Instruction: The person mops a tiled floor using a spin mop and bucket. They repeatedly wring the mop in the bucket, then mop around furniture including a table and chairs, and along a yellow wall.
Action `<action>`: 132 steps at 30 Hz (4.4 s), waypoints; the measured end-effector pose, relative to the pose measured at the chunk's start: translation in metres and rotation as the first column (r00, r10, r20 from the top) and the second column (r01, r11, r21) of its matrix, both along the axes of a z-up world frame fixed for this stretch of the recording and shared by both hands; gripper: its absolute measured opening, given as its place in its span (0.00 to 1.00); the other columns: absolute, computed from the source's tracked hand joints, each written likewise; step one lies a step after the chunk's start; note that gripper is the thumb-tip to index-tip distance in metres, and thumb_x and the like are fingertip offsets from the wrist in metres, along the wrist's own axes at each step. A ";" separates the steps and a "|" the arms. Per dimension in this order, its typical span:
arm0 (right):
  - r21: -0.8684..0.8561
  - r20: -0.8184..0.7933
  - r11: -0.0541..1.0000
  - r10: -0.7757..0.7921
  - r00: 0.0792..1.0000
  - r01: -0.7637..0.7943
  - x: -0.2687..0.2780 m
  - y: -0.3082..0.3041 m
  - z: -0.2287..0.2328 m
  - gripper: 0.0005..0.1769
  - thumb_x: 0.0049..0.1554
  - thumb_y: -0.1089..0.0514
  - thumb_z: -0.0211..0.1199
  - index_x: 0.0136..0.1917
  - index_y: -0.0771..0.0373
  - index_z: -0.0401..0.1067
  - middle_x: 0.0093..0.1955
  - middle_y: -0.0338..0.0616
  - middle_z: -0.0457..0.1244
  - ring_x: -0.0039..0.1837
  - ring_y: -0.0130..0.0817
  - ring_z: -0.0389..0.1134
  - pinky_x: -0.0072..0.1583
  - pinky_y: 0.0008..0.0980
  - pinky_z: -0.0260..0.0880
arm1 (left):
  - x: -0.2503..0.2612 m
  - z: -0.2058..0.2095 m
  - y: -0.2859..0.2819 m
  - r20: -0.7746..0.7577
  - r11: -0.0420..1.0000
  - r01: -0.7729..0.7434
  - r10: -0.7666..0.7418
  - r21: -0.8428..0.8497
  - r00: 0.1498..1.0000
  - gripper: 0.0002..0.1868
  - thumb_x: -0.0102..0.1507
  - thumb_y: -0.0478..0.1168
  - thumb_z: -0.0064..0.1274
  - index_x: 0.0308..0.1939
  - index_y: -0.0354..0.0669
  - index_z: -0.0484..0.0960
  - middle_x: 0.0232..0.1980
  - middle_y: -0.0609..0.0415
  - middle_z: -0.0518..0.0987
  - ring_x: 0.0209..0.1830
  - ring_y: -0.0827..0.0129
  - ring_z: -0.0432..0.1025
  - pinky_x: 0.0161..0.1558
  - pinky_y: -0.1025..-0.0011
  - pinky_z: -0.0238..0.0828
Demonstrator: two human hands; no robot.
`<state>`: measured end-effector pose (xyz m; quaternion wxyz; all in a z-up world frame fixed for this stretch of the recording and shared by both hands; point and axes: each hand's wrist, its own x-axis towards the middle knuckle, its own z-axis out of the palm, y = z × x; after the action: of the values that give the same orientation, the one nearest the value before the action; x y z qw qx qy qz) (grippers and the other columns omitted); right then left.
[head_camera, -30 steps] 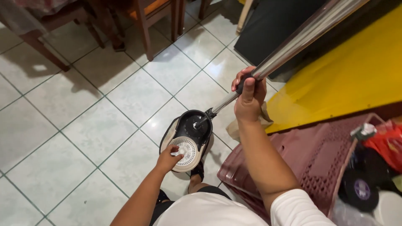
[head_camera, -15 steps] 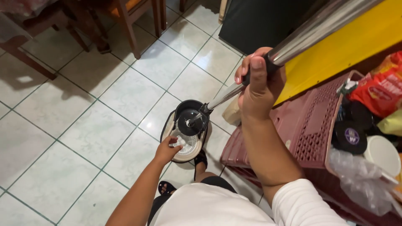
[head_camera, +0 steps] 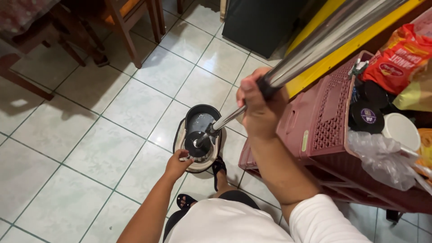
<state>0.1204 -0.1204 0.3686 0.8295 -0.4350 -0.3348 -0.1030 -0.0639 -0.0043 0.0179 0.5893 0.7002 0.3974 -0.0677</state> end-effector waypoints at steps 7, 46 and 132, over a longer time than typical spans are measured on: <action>-0.025 -0.019 0.999 -0.032 0.999 0.032 0.000 0.005 -0.064 0.11 0.57 0.66 0.69 0.40 0.71 0.66 0.23 0.44 0.54 0.21 0.31 0.58 0.28 0.26 0.63 | -0.008 -0.030 0.005 -0.009 1.000 -0.006 0.006 -0.011 1.000 0.29 0.56 0.46 0.69 0.60 0.52 0.80 0.61 0.48 0.82 0.57 0.51 0.79 0.56 0.61 0.78; -0.541 -0.399 0.702 0.270 0.876 -0.463 0.077 0.022 -0.147 0.19 0.58 0.61 0.67 0.28 0.63 0.67 0.15 0.45 0.57 0.20 0.30 0.63 0.30 0.23 0.64 | 0.204 0.017 -0.033 0.317 0.982 -0.035 -0.026 0.183 0.948 0.16 0.55 0.45 0.61 0.33 0.34 0.77 0.37 0.36 0.81 0.48 0.37 0.75 0.49 0.45 0.68; -0.509 -0.250 0.730 0.382 0.890 -0.456 0.099 0.090 0.036 0.23 0.57 0.63 0.65 0.24 0.63 0.60 0.18 0.42 0.48 0.22 0.31 0.54 0.31 0.30 0.65 | 0.231 0.191 0.028 0.381 0.853 -0.100 -0.121 0.512 0.917 0.27 0.60 0.58 0.53 0.59 0.52 0.80 0.62 0.59 0.79 0.69 0.59 0.68 0.75 0.39 0.43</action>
<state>0.2190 -0.0308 0.4044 0.6884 -0.5751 -0.3854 0.2166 0.1671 0.0232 0.2086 0.4455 0.8344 0.2677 0.1835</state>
